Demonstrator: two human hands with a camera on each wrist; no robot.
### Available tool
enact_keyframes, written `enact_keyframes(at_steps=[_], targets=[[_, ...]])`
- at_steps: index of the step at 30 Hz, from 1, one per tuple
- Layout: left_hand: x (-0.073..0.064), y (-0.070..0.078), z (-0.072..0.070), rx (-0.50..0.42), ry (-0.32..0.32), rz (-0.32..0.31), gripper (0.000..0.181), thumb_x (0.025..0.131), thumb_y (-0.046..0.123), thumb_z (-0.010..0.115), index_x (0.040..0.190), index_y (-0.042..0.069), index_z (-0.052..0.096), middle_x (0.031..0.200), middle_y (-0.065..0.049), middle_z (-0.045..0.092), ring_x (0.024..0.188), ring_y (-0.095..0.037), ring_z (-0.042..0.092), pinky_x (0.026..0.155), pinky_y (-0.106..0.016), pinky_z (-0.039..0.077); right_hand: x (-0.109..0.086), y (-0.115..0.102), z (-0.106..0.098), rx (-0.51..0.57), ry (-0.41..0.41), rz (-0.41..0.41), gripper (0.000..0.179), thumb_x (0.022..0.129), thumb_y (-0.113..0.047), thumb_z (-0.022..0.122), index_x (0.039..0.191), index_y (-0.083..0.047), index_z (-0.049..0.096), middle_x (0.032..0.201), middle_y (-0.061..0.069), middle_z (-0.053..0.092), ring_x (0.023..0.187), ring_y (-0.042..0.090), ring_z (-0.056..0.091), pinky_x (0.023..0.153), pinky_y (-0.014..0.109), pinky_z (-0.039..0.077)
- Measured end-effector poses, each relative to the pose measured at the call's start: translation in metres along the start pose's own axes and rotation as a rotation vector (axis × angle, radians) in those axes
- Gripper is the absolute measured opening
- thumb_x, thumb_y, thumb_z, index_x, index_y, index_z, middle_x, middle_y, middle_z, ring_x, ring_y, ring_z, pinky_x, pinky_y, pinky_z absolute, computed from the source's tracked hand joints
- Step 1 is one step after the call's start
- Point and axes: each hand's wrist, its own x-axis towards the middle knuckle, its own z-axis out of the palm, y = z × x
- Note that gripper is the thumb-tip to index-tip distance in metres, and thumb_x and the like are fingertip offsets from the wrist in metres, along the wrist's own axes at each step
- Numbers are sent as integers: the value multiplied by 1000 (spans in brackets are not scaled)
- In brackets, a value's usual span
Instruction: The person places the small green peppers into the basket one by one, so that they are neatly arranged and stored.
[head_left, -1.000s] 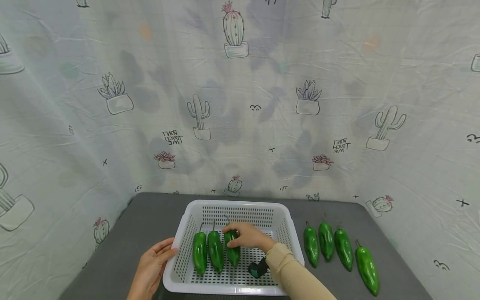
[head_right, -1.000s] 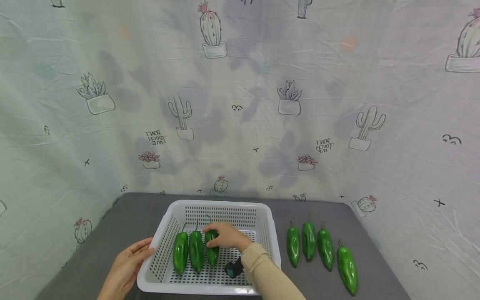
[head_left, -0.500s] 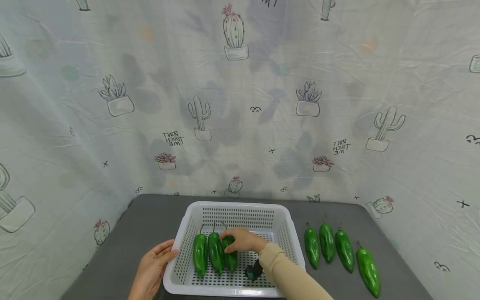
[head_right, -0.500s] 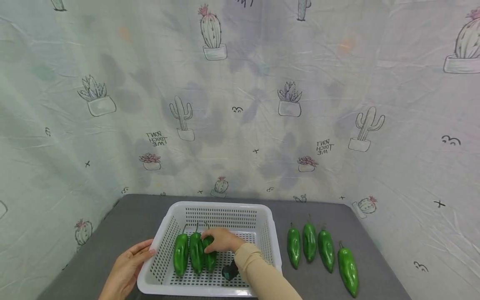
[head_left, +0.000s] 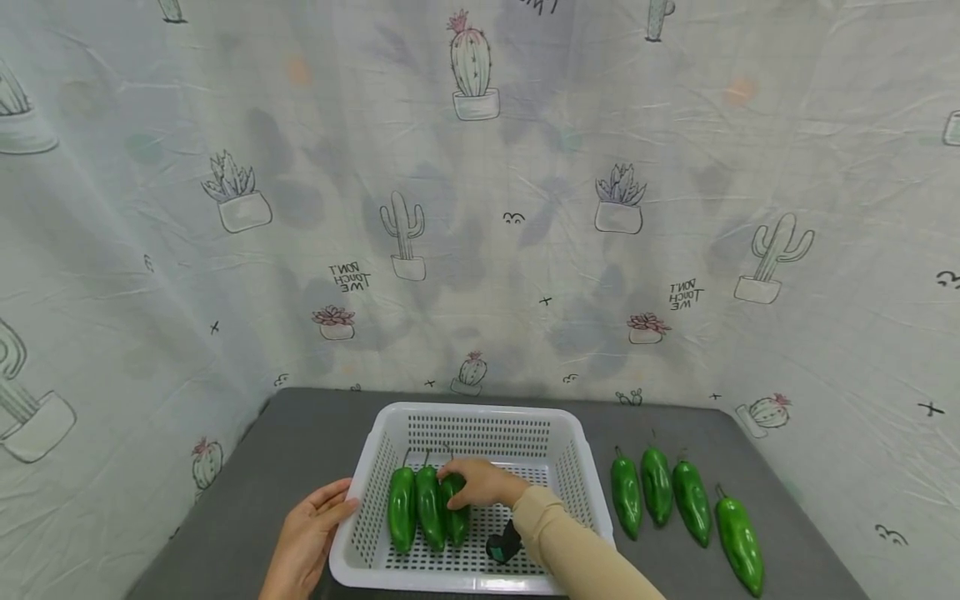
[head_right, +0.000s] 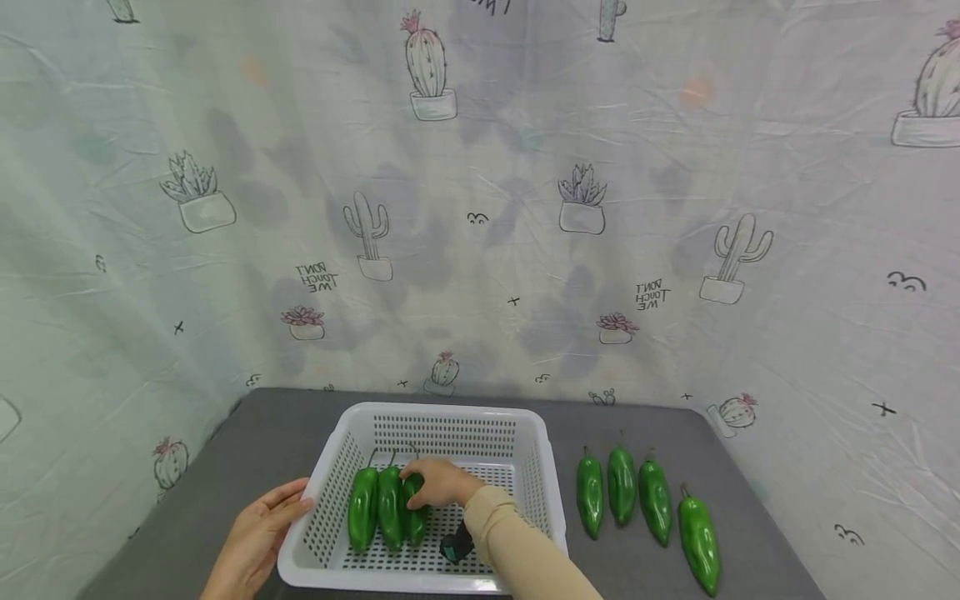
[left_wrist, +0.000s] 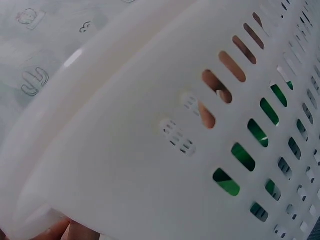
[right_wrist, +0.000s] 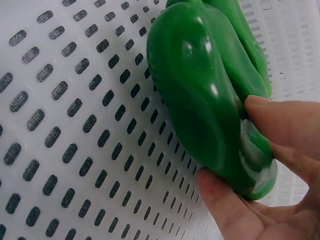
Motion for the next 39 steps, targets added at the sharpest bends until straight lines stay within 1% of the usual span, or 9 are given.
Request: enact_keyframes(at_steps=[5,12,17,23,27,32,37,39], targets=[[0,0,1,2,4,6,66,86,19,71,138,-8,39,115,-5,61,93,-8,62,78,-27,54,-1,-4,-1,-16,5,14,49,79,-17,76,125,-18,61,132,5,57,125,25,50,102,41,41],[1,-1,1,-7,4,16,67,85,17,71,138,-8,39,111,-3,62,91,-6,62,77,-25,54,0,-5,-1,15,11,46,58,78,-18,76,133,-21,57,136,5,54,129,27,47,106,47,37],[1,0,1,-8,-3,22,66,86,16,70,138,-8,38,114,-4,62,92,-7,62,77,-25,54,1,-6,-1,25,19,52,58,79,-18,76,133,-22,57,138,4,53,131,27,45,107,48,35],[1,0,1,-3,-2,26,64,87,15,70,138,-8,39,113,-4,62,92,-7,62,77,-26,54,-1,-8,-2,46,35,48,57,79,-16,76,133,-20,57,137,4,53,130,28,45,106,50,36],[1,0,0,-5,-2,27,65,86,16,70,138,-8,39,111,-3,62,91,-7,62,77,-26,54,-3,-9,-4,56,46,38,59,79,-17,75,135,-20,55,140,6,51,131,29,44,106,51,35],[0,0,1,-8,8,22,62,87,13,68,138,-9,39,109,-1,63,89,-4,62,76,-23,53,-5,-8,-9,43,86,-11,57,81,-18,74,134,-16,55,140,8,51,131,30,44,106,50,36],[-1,0,0,-17,-2,16,63,88,14,68,138,-9,38,107,-1,63,89,-5,62,76,-24,53,-9,-4,-16,86,117,-40,53,82,-18,73,132,-12,57,138,8,51,130,30,44,105,50,37],[-1,0,0,-20,-6,7,63,88,15,68,138,-8,38,107,0,63,89,-5,62,77,-24,53,-11,-2,-20,110,116,-56,51,83,-18,71,131,-11,56,138,9,51,129,31,45,104,50,37]])
